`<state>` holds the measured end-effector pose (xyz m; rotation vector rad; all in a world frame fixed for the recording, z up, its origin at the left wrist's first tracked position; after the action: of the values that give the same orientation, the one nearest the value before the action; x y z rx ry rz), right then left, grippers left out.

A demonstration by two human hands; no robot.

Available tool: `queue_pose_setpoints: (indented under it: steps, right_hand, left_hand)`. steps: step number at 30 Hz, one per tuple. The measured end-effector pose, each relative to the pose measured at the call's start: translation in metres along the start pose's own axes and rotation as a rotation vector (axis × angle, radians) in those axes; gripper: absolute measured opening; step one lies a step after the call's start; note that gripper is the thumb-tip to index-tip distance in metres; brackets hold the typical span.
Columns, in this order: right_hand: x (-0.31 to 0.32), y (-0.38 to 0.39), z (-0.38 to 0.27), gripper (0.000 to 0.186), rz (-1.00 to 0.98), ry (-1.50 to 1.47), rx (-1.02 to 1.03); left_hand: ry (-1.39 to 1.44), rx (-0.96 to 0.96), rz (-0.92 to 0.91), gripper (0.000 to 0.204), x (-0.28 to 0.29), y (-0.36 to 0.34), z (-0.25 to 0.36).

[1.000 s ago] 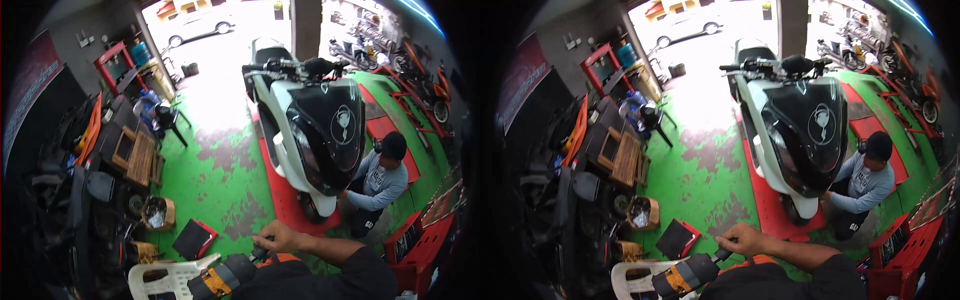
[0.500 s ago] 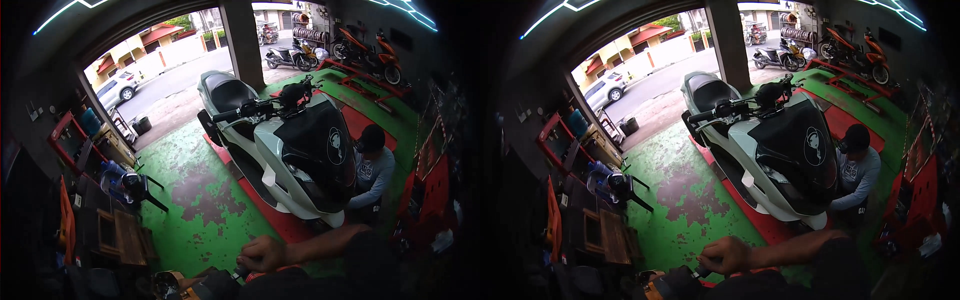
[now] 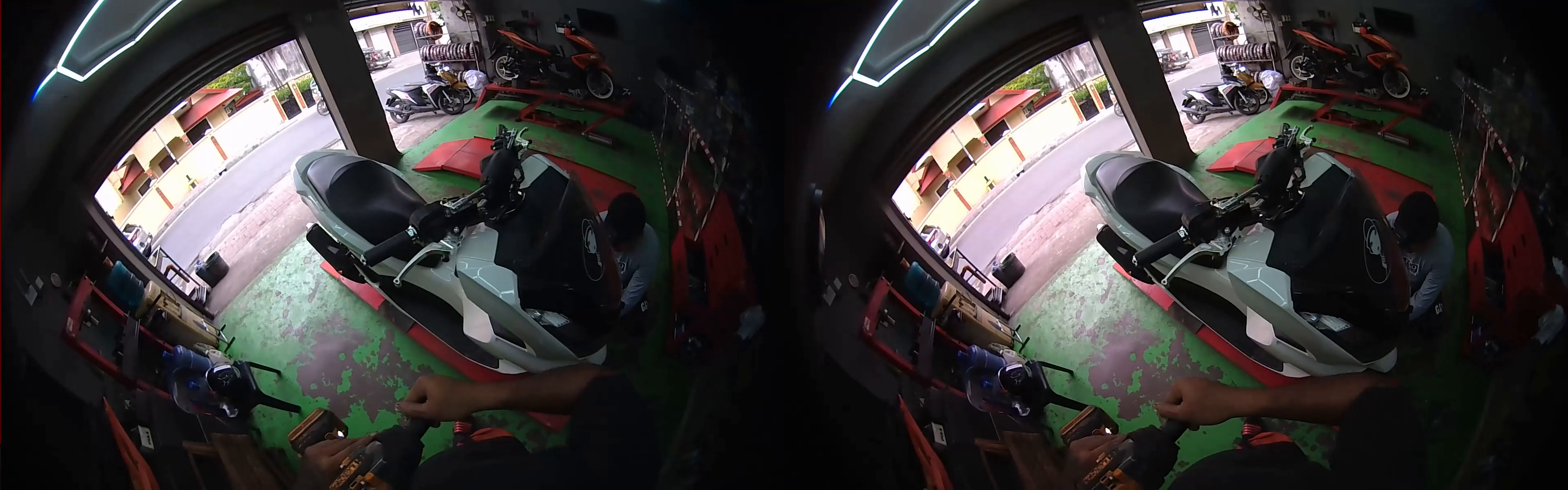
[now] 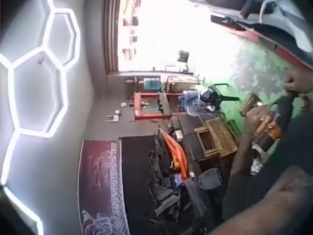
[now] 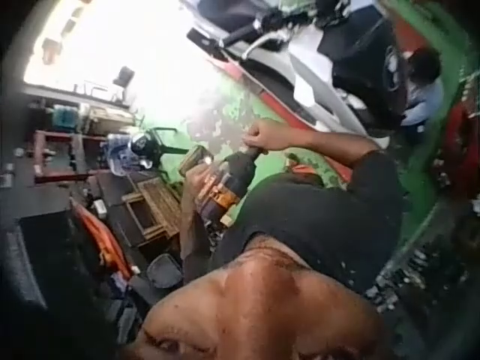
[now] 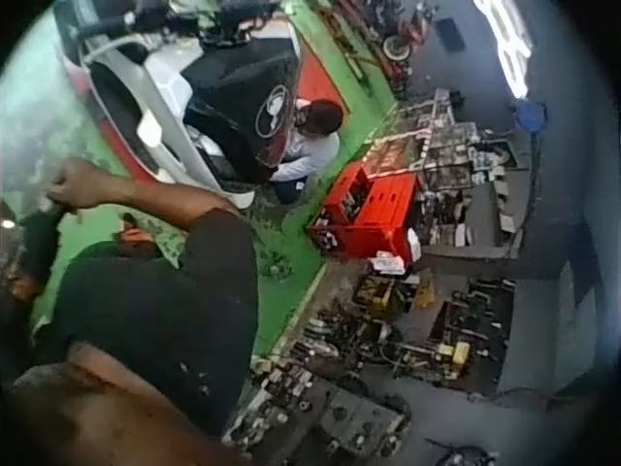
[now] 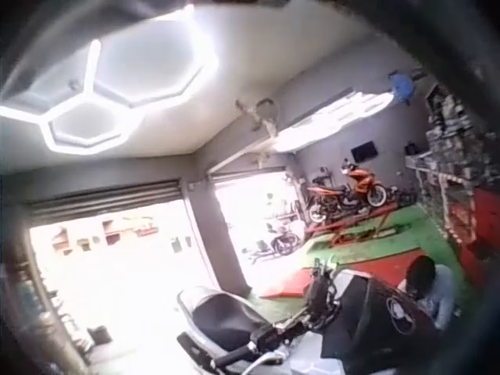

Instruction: Repairing and maintaining the front fork and wheel assembly of a motorcycle in a service bay.

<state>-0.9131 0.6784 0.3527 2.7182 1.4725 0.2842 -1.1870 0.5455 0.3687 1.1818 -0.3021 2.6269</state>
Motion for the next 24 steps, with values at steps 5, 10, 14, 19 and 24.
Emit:
queue_pose_setpoints:
  steps: [5, 10, 14, 19, 24]
  right_hand:
    - [0.05, -0.046, -0.021, 0.061, 0.195, -0.266, 0.187]
    - [0.025, -0.078, 0.011, 0.086, 0.333, -0.082, 0.612]
    - [-0.033, -0.119, 0.17, 0.078, 0.472, 0.289, 0.497]
    - [-0.072, -0.207, 0.2, 0.064, 0.625, 0.313, 0.204]
    - [-0.113, -0.232, 0.181, 0.052, 0.798, 0.538, 0.013]
  left_hand:
    - [-0.168, 0.283, -0.223, 0.034, 0.006, -0.115, 0.018]
    - [-0.133, 0.516, -0.46, 0.04, 0.003, -0.153, -0.011]
    - [0.524, -0.57, 0.252, 0.029, 0.004, -0.158, -0.108]
    - [0.461, -0.675, 0.222, 0.048, 0.012, -0.196, -0.163]
    - [0.082, -0.759, -0.508, 0.082, 0.082, -0.23, -0.246]
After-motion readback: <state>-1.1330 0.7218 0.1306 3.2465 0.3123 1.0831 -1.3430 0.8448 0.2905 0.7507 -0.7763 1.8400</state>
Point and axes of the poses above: each hand's wrist, its own y-axis away from the middle knuckle, its own x-axis out of the back of the hand, z = x × y, the point moved 1 cm from there along -y, towards the middle knuckle, and after that the axes turned 3 degrees about z, right-handed, at the moved point
